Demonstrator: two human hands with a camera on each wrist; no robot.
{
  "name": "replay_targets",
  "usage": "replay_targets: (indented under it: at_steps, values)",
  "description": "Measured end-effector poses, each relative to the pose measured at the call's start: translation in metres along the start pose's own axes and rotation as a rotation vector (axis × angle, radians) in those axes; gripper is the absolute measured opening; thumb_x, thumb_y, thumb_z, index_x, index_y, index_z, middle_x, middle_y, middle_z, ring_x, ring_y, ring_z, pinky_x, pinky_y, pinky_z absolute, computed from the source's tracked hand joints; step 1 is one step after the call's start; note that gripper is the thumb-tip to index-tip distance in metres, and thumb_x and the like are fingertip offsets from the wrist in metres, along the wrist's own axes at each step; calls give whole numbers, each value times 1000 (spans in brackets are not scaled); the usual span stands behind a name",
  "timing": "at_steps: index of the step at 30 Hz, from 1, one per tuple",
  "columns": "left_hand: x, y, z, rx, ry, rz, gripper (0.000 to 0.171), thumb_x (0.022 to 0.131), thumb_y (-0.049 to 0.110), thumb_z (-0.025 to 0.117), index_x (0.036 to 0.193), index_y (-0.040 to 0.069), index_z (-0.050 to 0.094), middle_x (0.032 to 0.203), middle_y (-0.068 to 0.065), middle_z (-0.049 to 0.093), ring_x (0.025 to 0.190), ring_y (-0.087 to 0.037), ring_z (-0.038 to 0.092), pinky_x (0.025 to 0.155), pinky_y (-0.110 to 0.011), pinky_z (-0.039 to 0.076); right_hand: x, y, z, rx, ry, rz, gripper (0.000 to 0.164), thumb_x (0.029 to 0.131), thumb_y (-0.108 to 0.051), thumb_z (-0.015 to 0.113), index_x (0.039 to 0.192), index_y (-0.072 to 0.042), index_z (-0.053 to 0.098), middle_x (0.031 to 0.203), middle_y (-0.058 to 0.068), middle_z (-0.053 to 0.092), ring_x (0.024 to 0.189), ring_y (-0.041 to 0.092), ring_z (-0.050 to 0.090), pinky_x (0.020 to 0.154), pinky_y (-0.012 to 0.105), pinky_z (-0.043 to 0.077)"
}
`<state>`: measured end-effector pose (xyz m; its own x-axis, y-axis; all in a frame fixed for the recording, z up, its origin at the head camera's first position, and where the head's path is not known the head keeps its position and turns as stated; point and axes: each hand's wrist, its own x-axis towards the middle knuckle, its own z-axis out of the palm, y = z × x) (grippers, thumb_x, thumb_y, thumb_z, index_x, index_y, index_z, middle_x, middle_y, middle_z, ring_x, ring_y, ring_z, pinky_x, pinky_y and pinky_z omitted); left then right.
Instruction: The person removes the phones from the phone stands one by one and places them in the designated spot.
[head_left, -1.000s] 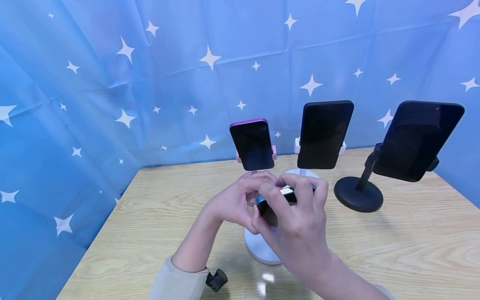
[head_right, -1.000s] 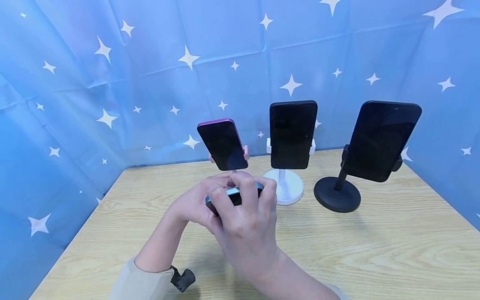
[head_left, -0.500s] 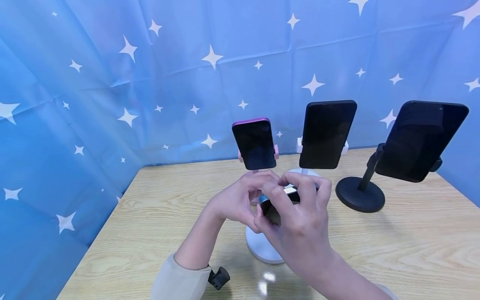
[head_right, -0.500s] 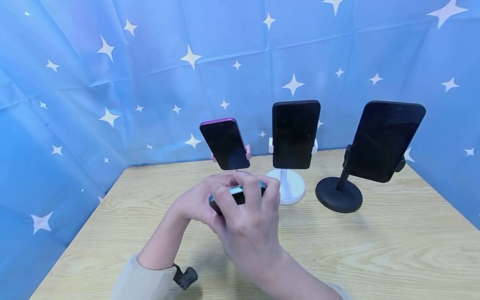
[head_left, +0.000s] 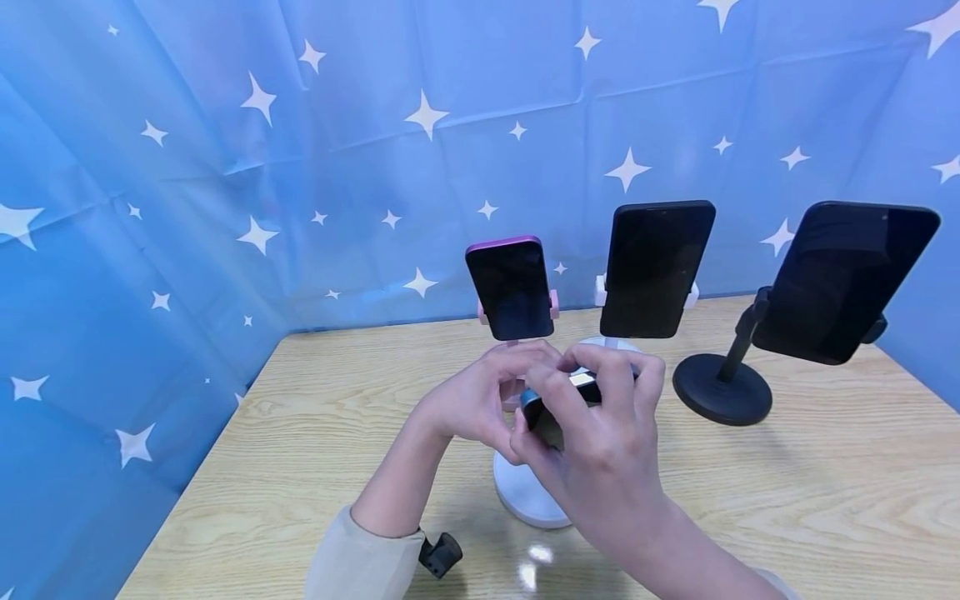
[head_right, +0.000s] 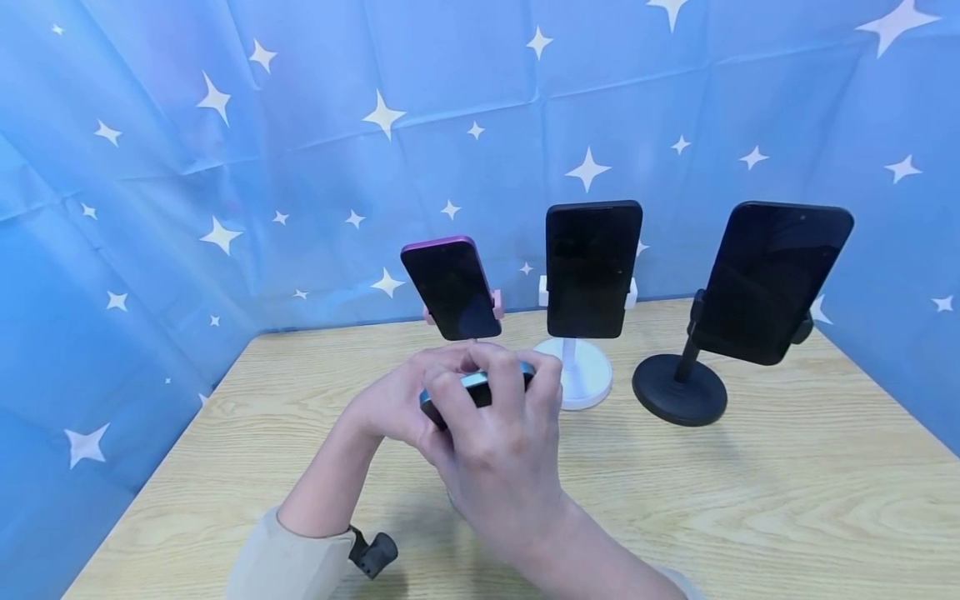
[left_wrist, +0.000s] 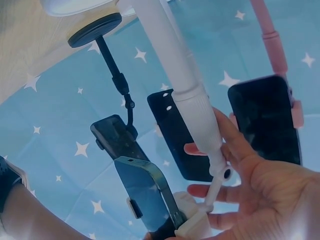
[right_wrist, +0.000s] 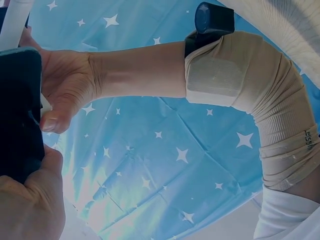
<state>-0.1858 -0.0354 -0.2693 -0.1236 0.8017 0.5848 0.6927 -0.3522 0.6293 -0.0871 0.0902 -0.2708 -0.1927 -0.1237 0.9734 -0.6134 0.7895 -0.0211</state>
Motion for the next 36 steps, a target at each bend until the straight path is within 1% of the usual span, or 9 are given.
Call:
replay_targets:
  at_steps: [6, 9, 11, 14, 20, 23, 29, 33, 36]
  values:
    - [0, 0, 1, -77, -10, -28, 44, 57, -2, 67, 99, -2, 53, 88, -11, 50, 86, -18, 42, 61, -25, 43, -70, 52, 39, -24, 10, -2, 40, 62, -30, 75, 100, -23, 68, 103, 10, 55, 101, 32, 48, 82, 62, 23]
    - [0, 1, 1, -64, -11, -41, 44, 57, 0, 66, 99, -1, 53, 87, -10, 49, 78, -15, 41, 53, -24, 38, -95, 72, 54, -17, 9, 0, 46, 57, -34, 79, 101, -26, 68, 107, 10, 55, 103, 34, 48, 83, 65, 20]
    - [0, 1, 0, -57, -14, -43, 43, 58, 0, 66, 99, -1, 53, 87, -10, 49, 75, -14, 40, 50, -24, 37, -100, 76, 57, -17, 10, 0, 47, 55, -35, 79, 100, -27, 68, 107, 10, 55, 103, 35, 48, 83, 66, 19]
    - [0, 2, 0, -48, -11, -44, 43, 58, -1, 66, 99, 0, 53, 86, -9, 48, 72, -14, 39, 48, -24, 35, -85, 67, 49, -14, 15, -3, 43, 57, -32, 78, 99, -26, 68, 106, 10, 55, 102, 34, 48, 82, 64, 21]
    - [-1, 2, 1, -42, -6, -65, 43, 58, -3, 67, 99, 0, 53, 86, -9, 48, 71, -12, 40, 50, -22, 37, -11, 13, 7, 32, -1, -1, 21, 73, -19, 59, 92, -12, 65, 93, 16, 51, 90, 33, 47, 73, 56, 24]
    - [-2, 1, 0, -46, -7, -62, 43, 57, -3, 66, 99, 0, 53, 86, -9, 48, 68, -12, 39, 49, -24, 36, 13, -5, -5, 53, -1, -6, 17, 78, -16, 50, 86, -5, 61, 87, 20, 48, 83, 35, 45, 70, 53, 24]
    - [0, 2, 2, -35, -7, -55, 42, 58, -2, 67, 98, 1, 54, 86, -8, 48, 64, -16, 38, 48, -25, 35, 20, -11, -9, 46, 5, 0, 17, 79, -16, 49, 81, -2, 59, 84, 22, 47, 79, 35, 44, 66, 52, 24]
    - [-1, 3, 4, -70, -6, -58, 45, 58, -5, 66, 101, -1, 53, 91, -12, 50, 78, -18, 44, 59, -27, 48, 16, -10, -9, 30, 14, -4, 20, 80, -18, 49, 84, -2, 61, 86, 23, 48, 79, 35, 44, 66, 52, 25]
    - [-2, 4, 4, -54, 4, -58, 48, 57, -7, 65, 104, -2, 53, 96, -13, 50, 88, -18, 45, 65, -27, 51, 15, -10, -11, 14, -1, 5, 24, 82, -21, 48, 88, -2, 61, 89, 24, 48, 81, 35, 45, 69, 52, 25]
